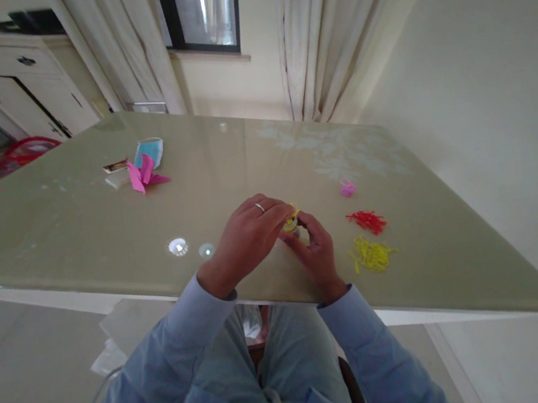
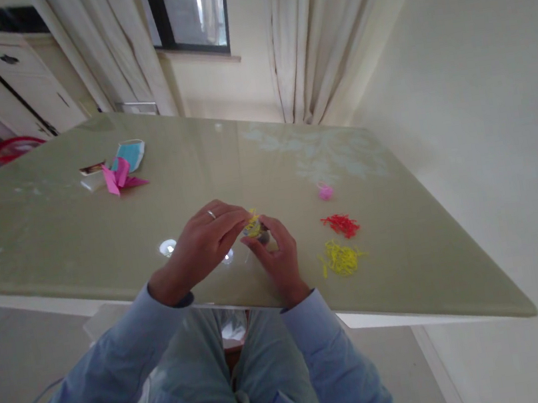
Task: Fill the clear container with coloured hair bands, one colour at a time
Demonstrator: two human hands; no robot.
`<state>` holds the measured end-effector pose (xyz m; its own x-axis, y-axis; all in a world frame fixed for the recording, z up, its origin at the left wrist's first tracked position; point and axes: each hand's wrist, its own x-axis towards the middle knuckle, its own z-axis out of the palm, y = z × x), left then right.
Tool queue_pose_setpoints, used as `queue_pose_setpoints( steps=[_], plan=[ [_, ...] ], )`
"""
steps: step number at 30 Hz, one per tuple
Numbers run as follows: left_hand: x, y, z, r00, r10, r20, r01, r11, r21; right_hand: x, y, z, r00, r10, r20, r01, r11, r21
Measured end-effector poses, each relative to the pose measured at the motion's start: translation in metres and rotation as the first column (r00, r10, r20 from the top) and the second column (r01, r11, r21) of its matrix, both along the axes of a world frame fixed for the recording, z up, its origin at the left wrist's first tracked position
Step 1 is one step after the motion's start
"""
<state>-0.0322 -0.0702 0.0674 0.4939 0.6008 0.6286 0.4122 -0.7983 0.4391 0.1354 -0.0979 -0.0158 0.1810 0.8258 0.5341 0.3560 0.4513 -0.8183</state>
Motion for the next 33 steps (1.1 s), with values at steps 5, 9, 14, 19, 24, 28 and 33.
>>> queue_pose_setpoints(
  steps=[5,9,14,19,24,28,33],
  plan=[
    [-0.004,0.003,0.002,0.996,-0.032,-0.084,0.032,0.999,-0.009,-0.001,-0.001,0.003,1.0,0.014,-0.015,-0.014,1.0,-0.004],
    [-0.004,0.005,0.008,0.993,-0.029,-0.113,0.03,1.0,0.009,0.0,-0.001,0.004,0.999,0.033,-0.022,-0.033,0.999,-0.002],
    [-0.001,0.009,0.011,0.983,-0.004,-0.183,0.003,1.0,-0.01,0.001,-0.001,0.001,0.997,0.047,-0.068,-0.049,0.998,-0.028],
    [-0.002,0.011,0.017,0.973,-0.022,-0.229,0.009,0.998,-0.056,0.002,0.0,-0.003,0.989,0.074,-0.129,-0.083,0.995,-0.063],
    [-0.003,0.016,0.026,0.991,-0.012,-0.135,-0.011,0.986,-0.168,0.0,0.001,-0.005,0.973,0.101,-0.208,-0.123,0.988,-0.096],
    [-0.001,0.022,0.031,0.996,-0.012,-0.092,-0.012,0.967,-0.253,-0.002,0.0,-0.001,0.94,0.106,-0.324,-0.159,0.977,-0.142],
    [0.002,0.024,0.033,0.999,0.02,-0.041,-0.033,0.945,-0.325,-0.004,-0.001,0.007,0.906,0.108,-0.409,-0.193,0.966,-0.171]
  ],
)
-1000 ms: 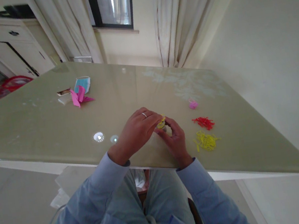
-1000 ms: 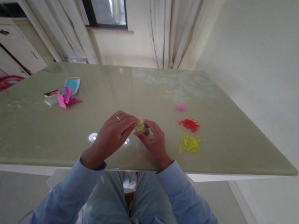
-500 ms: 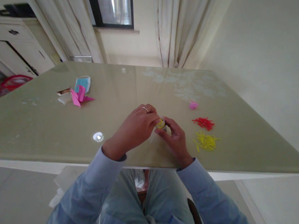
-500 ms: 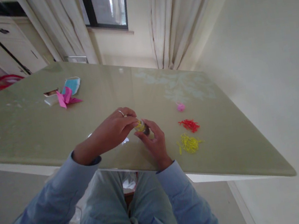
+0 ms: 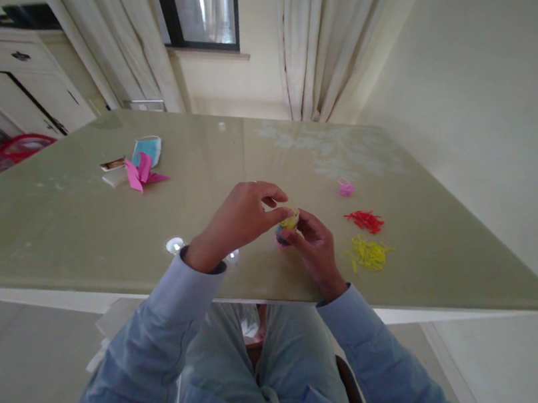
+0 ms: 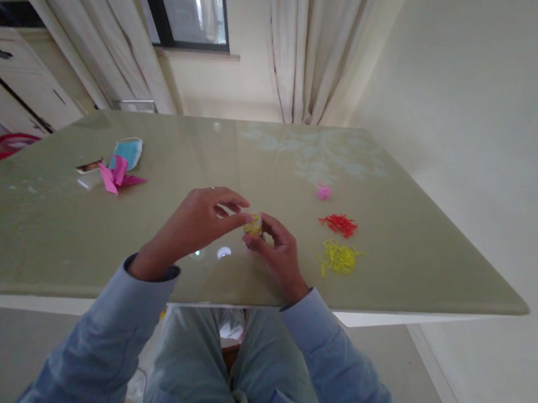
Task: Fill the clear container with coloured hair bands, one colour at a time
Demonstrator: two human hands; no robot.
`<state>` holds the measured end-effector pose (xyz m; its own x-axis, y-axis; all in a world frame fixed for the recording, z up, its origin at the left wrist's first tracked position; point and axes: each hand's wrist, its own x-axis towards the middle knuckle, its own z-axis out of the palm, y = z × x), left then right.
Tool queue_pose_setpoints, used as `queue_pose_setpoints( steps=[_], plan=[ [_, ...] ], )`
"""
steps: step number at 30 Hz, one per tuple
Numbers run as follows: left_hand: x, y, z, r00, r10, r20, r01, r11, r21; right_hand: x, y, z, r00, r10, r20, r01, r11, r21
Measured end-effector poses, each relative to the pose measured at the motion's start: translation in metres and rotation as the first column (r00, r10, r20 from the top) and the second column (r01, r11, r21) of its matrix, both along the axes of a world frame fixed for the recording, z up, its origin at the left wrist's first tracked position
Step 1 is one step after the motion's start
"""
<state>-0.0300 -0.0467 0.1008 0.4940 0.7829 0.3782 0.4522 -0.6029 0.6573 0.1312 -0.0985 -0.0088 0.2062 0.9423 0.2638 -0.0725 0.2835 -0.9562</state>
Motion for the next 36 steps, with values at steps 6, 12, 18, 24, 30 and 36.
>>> queue_pose_setpoints(
  steps=[6,12,18,24,30,36],
  plan=[
    [-0.001,-0.004,-0.002,0.996,-0.083,0.03,0.079,0.991,0.11,-0.001,0.001,0.004,0.998,0.022,-0.064,-0.021,1.0,0.022],
    [-0.006,-0.007,-0.012,0.976,-0.147,-0.158,0.181,0.958,0.224,-0.002,0.0,0.005,0.987,0.084,-0.136,-0.083,0.996,0.01],
    [-0.007,-0.007,-0.008,0.921,-0.121,-0.37,0.221,0.945,0.242,0.0,0.0,0.0,0.979,0.125,-0.162,-0.128,0.992,-0.012],
    [-0.003,-0.007,-0.001,0.869,-0.141,-0.475,0.245,0.955,0.165,0.003,0.001,-0.005,0.984,0.128,-0.126,-0.127,0.992,0.016],
    [-0.004,-0.005,-0.002,0.884,-0.093,-0.459,0.204,0.958,0.199,0.001,0.004,-0.007,0.986,0.114,-0.124,-0.114,0.993,0.009],
    [-0.004,-0.006,-0.004,0.901,-0.014,-0.435,0.17,0.931,0.322,-0.001,0.004,0.001,0.987,0.083,-0.141,-0.085,0.996,-0.008]
  ],
)
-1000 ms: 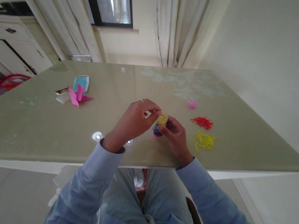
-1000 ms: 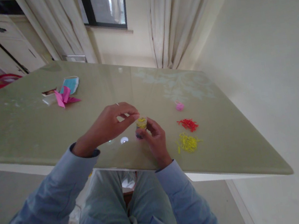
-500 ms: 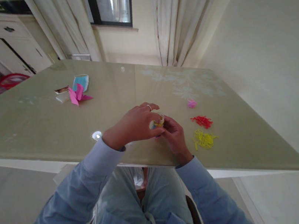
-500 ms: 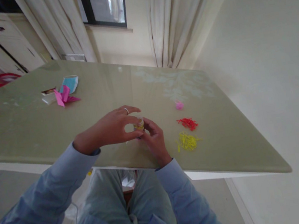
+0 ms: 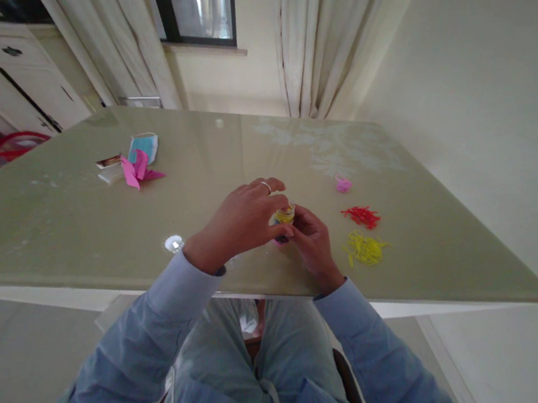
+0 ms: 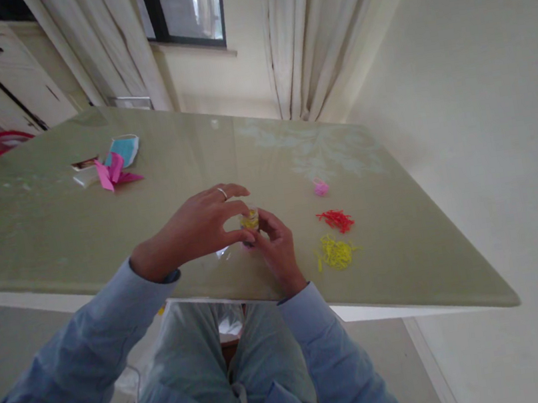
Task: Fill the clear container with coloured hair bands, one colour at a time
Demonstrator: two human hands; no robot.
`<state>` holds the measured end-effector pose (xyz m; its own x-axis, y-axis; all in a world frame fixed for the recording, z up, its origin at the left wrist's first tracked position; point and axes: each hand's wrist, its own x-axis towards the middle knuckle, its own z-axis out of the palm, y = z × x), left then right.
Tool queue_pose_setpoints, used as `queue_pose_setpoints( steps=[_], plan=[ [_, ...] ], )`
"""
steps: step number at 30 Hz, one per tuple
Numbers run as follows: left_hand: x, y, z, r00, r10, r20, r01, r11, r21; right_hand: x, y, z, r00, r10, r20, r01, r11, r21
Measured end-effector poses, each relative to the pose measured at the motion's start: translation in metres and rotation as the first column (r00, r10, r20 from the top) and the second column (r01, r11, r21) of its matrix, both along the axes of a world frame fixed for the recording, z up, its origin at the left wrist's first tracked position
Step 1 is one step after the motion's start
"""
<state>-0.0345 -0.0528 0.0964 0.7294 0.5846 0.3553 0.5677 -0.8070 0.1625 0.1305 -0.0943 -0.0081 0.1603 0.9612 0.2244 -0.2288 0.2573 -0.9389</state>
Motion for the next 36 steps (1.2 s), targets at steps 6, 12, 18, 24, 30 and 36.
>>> queue_pose_setpoints(
  steps=[6,12,18,24,30,36],
  plan=[
    [0.0,0.003,-0.003,0.996,-0.079,0.035,0.079,0.997,-0.02,0.002,0.0,-0.001,1.0,0.0,0.019,-0.001,1.0,0.018],
    [-0.002,0.0,0.001,1.0,-0.021,0.02,0.02,0.998,0.06,0.002,-0.001,0.0,0.999,-0.005,0.033,0.004,1.0,0.02],
    [-0.001,0.001,0.001,0.995,-0.035,-0.091,0.042,0.996,0.073,0.002,-0.003,-0.004,0.999,0.013,0.037,-0.014,1.0,0.011],
    [0.002,0.002,0.006,0.987,-0.038,-0.157,0.037,0.999,-0.009,0.002,-0.003,-0.005,0.998,-0.004,0.066,0.003,1.0,0.013],
    [0.002,0.003,0.007,0.984,-0.054,-0.171,0.048,0.998,-0.037,0.003,-0.003,-0.006,0.997,0.009,0.075,-0.009,1.0,0.003],
    [-0.002,0.004,0.009,0.995,-0.055,-0.085,0.055,0.999,-0.002,0.003,-0.001,-0.006,0.996,-0.024,0.088,0.021,0.999,0.031]
  ],
)
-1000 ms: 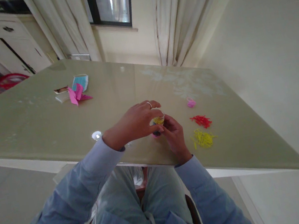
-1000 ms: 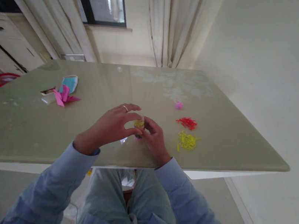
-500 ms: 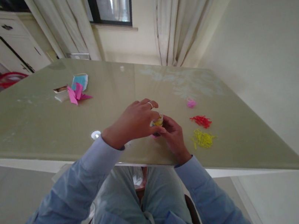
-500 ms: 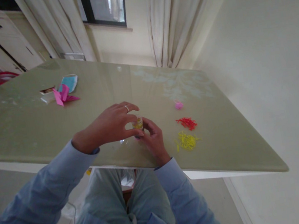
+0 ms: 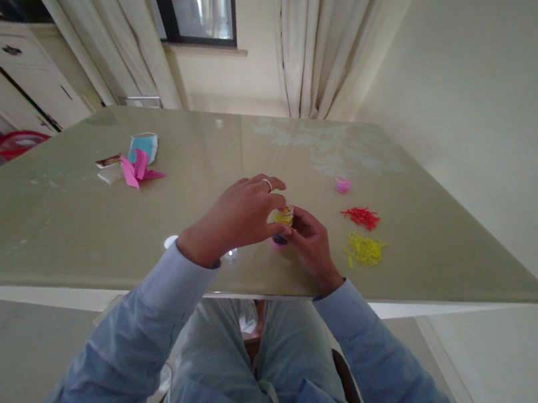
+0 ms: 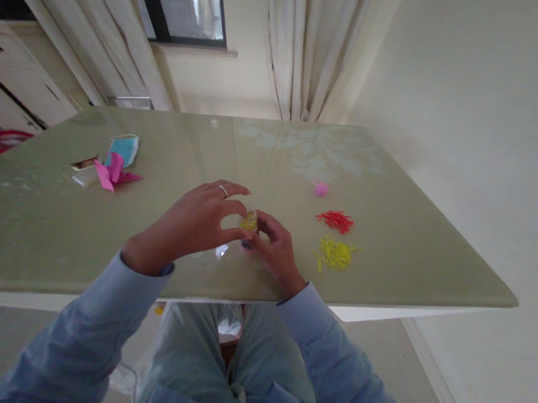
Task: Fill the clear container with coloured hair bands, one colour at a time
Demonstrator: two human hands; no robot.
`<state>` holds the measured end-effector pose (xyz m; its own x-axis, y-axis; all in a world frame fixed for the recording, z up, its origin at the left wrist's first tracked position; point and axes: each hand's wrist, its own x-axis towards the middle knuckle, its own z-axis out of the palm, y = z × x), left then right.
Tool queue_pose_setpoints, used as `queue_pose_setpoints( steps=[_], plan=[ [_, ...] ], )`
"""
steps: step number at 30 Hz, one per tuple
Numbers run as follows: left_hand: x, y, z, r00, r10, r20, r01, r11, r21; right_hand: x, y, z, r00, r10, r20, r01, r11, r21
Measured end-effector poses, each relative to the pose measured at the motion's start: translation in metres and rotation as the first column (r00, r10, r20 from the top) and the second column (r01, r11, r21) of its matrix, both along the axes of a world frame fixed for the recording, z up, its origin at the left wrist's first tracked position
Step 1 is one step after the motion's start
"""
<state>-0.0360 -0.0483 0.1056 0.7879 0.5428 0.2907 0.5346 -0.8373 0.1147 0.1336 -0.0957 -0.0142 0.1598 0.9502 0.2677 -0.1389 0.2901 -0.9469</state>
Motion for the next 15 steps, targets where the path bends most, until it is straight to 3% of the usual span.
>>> queue_pose_setpoints(
  steps=[9,15],
  plan=[
    [0.007,-0.003,-0.009,0.999,-0.002,-0.051,-0.002,0.997,-0.076,0.001,-0.001,-0.004,1.0,0.01,0.013,-0.01,1.0,0.006],
    [0.001,-0.002,-0.012,0.999,-0.031,0.037,0.036,0.992,-0.118,0.0,-0.002,-0.001,1.0,0.01,0.001,-0.01,1.0,-0.004]
  ],
)
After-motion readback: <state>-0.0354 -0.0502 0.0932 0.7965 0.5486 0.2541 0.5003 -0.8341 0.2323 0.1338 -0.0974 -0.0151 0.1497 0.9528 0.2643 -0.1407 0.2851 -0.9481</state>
